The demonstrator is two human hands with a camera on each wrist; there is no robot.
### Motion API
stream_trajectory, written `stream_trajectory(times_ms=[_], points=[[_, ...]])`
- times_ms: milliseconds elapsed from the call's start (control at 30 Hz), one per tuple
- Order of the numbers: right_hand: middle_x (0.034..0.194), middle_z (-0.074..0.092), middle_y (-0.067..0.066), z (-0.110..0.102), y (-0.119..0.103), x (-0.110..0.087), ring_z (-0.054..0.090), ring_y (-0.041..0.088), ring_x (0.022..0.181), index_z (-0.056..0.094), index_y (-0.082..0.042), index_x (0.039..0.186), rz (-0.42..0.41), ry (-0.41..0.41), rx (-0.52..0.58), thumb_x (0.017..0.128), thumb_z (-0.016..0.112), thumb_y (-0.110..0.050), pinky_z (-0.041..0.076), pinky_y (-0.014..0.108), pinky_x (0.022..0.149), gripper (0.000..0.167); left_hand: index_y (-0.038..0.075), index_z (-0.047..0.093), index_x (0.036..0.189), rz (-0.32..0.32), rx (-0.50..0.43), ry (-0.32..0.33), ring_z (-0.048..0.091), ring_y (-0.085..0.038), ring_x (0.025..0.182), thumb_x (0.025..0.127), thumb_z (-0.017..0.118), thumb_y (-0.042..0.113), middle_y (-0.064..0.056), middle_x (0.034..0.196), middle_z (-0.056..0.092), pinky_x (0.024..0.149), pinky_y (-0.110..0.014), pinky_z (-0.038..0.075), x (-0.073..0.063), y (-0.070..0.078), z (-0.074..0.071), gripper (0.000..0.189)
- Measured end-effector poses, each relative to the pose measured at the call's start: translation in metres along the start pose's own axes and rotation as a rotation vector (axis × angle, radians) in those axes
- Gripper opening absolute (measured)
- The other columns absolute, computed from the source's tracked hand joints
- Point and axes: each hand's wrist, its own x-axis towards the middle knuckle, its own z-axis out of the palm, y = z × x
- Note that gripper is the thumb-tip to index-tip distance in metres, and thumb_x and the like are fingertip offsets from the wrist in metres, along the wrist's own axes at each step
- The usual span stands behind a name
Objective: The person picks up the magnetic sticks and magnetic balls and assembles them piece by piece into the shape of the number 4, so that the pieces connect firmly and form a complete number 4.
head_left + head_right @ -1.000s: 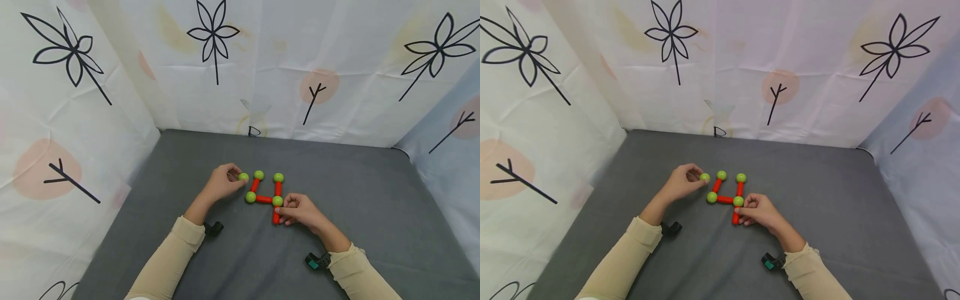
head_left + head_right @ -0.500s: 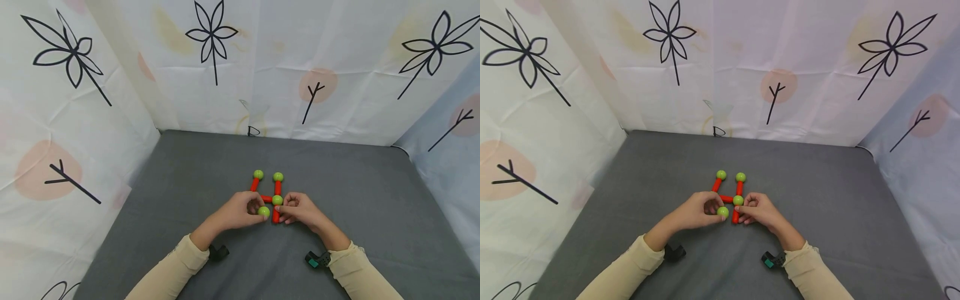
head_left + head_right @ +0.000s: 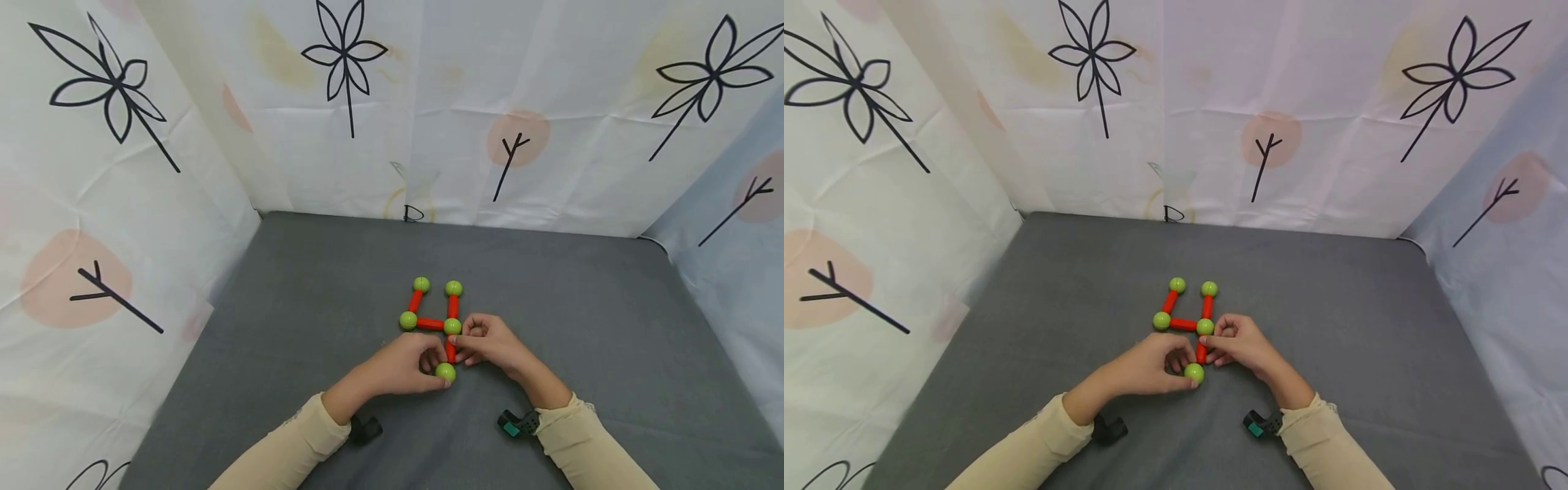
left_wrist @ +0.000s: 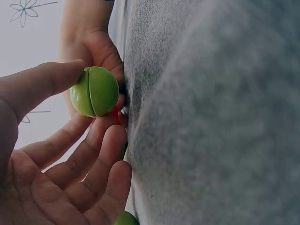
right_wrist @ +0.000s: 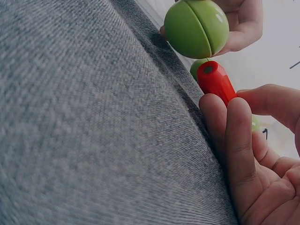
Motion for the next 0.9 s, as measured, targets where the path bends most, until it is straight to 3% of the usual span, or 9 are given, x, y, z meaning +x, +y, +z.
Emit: stream_trajectory(times_ms=[367, 667, 900], points=[[0.083, 0.077, 0.012, -0.0008, -0.0019, -0.0014, 0.077, 0.016, 0.071, 0.056, 0.001, 0.096, -0.012, -0.008, 0.000, 0.099, 0.076, -0.012, 0.064, 0.030, 0.064, 0.024, 0.020, 0.070, 0.102, -0.003, 0.034, -0.007, 0.065, -0.002, 0.084, 0.092, 0.087, 0.026, 0.012, 0.093, 0.068, 0.080, -0.017, 0.055, 0.0021, 0.0026, 0.0053, 0.020], [0.082, 0.077, 0.012, -0.0004, -0.0026, -0.0017, 0.077, 0.016, 0.071, 0.055, 0.001, 0.095, -0.009, -0.010, 0.001, 0.099, 0.076, -0.011, 0.063, 0.030, 0.064, 0.024, 0.015, 0.070, 0.101, -0.001, 0.008, 0.018, 0.067, -0.006, 0.085, 0.091, 0.087, 0.020, 0.005, 0.093, 0.071, 0.080, -0.017, 0.056, 0.0027, 0.0035, 0.0035, 0.020], [0.081, 0.077, 0.011, -0.0006, -0.0018, -0.0005, 0.077, 0.015, 0.070, 0.056, 0.002, 0.096, -0.010, -0.009, -0.003, 0.099, 0.075, -0.010, 0.063, 0.029, 0.064, 0.023, 0.015, 0.070, 0.100, 0.000, 0.007, 0.017, 0.064, 0.000, 0.082, 0.091, 0.087, 0.020, 0.004, 0.093, 0.071, 0.080, -0.017, 0.056, 0.0021, 0.0029, 0.0022, 0.019]])
